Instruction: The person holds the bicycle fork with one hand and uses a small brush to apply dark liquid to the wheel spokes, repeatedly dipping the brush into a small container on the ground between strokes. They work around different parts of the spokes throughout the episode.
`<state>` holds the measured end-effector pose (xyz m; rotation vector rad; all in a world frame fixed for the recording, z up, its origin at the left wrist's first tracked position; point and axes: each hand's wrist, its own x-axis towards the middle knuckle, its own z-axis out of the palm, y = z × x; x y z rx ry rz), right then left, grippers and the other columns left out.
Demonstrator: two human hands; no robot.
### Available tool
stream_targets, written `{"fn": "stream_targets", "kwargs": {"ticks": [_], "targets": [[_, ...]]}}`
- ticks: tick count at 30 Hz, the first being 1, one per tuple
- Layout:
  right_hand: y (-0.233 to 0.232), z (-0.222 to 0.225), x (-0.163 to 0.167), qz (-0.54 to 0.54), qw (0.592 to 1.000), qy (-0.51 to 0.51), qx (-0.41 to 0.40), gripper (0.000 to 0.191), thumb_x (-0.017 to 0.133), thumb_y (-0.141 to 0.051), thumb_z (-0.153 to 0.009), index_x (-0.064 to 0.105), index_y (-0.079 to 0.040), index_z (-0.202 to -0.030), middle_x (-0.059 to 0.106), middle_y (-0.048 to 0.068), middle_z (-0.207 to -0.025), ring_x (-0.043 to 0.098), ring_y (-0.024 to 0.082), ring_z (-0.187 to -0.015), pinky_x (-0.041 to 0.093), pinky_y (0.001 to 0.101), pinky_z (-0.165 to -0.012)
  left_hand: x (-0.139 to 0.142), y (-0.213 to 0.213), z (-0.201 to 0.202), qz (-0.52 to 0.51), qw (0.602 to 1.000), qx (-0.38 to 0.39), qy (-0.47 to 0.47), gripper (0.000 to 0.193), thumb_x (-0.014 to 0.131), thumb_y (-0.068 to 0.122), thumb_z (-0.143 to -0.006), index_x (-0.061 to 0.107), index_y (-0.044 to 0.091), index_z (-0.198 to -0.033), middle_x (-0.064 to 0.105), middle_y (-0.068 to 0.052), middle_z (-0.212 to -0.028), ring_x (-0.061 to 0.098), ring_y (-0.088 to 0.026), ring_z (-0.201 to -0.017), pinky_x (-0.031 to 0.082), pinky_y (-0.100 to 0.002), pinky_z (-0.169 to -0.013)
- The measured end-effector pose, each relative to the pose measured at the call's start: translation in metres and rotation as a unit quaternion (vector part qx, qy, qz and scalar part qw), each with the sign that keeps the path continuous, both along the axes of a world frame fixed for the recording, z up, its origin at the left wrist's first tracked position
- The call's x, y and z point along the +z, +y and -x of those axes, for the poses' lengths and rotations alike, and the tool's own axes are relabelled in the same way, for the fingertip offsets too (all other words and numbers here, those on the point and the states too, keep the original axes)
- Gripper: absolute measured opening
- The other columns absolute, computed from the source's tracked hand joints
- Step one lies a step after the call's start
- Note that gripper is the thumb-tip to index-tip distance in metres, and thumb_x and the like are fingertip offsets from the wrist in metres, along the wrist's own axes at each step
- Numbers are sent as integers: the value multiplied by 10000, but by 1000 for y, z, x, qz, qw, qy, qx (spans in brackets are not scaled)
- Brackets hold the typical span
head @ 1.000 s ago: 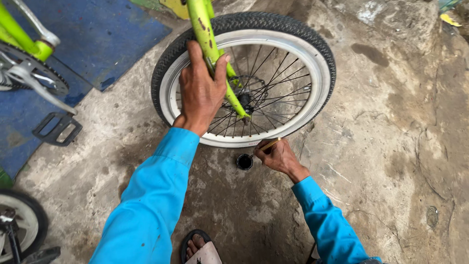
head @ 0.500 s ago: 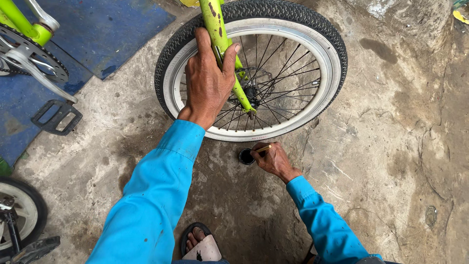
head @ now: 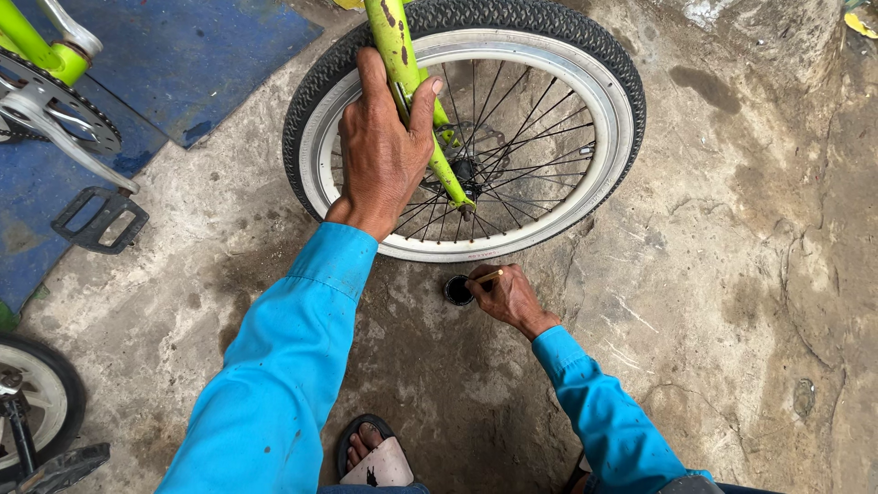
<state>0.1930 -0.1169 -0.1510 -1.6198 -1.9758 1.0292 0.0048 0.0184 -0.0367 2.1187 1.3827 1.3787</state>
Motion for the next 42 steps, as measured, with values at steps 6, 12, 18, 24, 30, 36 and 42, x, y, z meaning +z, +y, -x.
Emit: {"fn": "stream_targets", "kwargs": {"ticks": [6, 12, 18, 24, 30, 36, 42], "targets": [[0, -1, -1, 1, 1000, 5, -1, 176, 725, -179, -868, 779, -23, -929, 760, 167, -774, 752, 311, -666, 600, 400, -643, 1, -1, 0, 13, 1000, 0, -5, 444, 645, 200, -1115, 308, -10, -1313, 707, -168, -765, 790, -297, -682, 599, -346, -560], [4, -4, 2, -37, 999, 17, 5, 160, 733, -167, -843, 785, -21, -883, 763, 165, -770, 749, 322, -688, 603, 402, -674, 2, -1, 0, 7, 1000, 11, 4, 466, 667, 204, -1102, 309, -13, -1306, 693, -179, -741, 776, -313, -662, 627, -370, -518], [5, -10, 4, -18, 1000, 7, 8, 145, 732, -159, -816, 783, -38, -878, 767, 152, -784, 756, 321, -681, 607, 405, -645, 8, -2, -2, 57, 998, 15, -29, 448, 636, 226, -1092, 338, -22, -1315, 729, -191, -799, 787, -325, -680, 601, -384, -585], [9, -15, 8, -92, 994, -50, 13, 94, 797, -115, -775, 784, -23, -789, 733, 172, -674, 697, 350, -623, 578, 447, -646, 22, -11, -2, 70, 995, 73, 0, 420, 701, 254, -1037, 415, 7, -1220, 722, -239, -851, 708, -475, -797, 516, -545, -675], [22, -62, 21, 114, 944, 286, -117, 38, 697, -44, -813, 715, -11, -818, 693, 104, -646, 648, 189, -485, 547, 318, -437, 27, -14, 0, 65, 996, 55, -7, 383, 702, 229, -1042, 399, 18, -1144, 698, -227, -817, 719, -447, -768, 529, -517, -661], [22, -99, 39, -163, 858, 423, -243, 131, 669, -66, -955, 767, 19, -973, 751, 125, -775, 696, 157, -555, 498, 245, -451, 26, -12, 2, 76, 996, 50, -4, 380, 702, 211, -1036, 390, 10, -1119, 689, -211, -772, 725, -403, -715, 528, -493, -632], [33, -88, 52, -340, 891, 117, -278, 185, 741, -114, -994, 778, -9, -1143, 805, 118, -923, 785, 146, -725, 648, 257, -626, 23, -13, 3, 69, 997, 46, -4, 379, 709, 203, -1041, 382, 21, -1102, 696, -209, -792, 734, -392, -731, 538, -477, -631]]}}
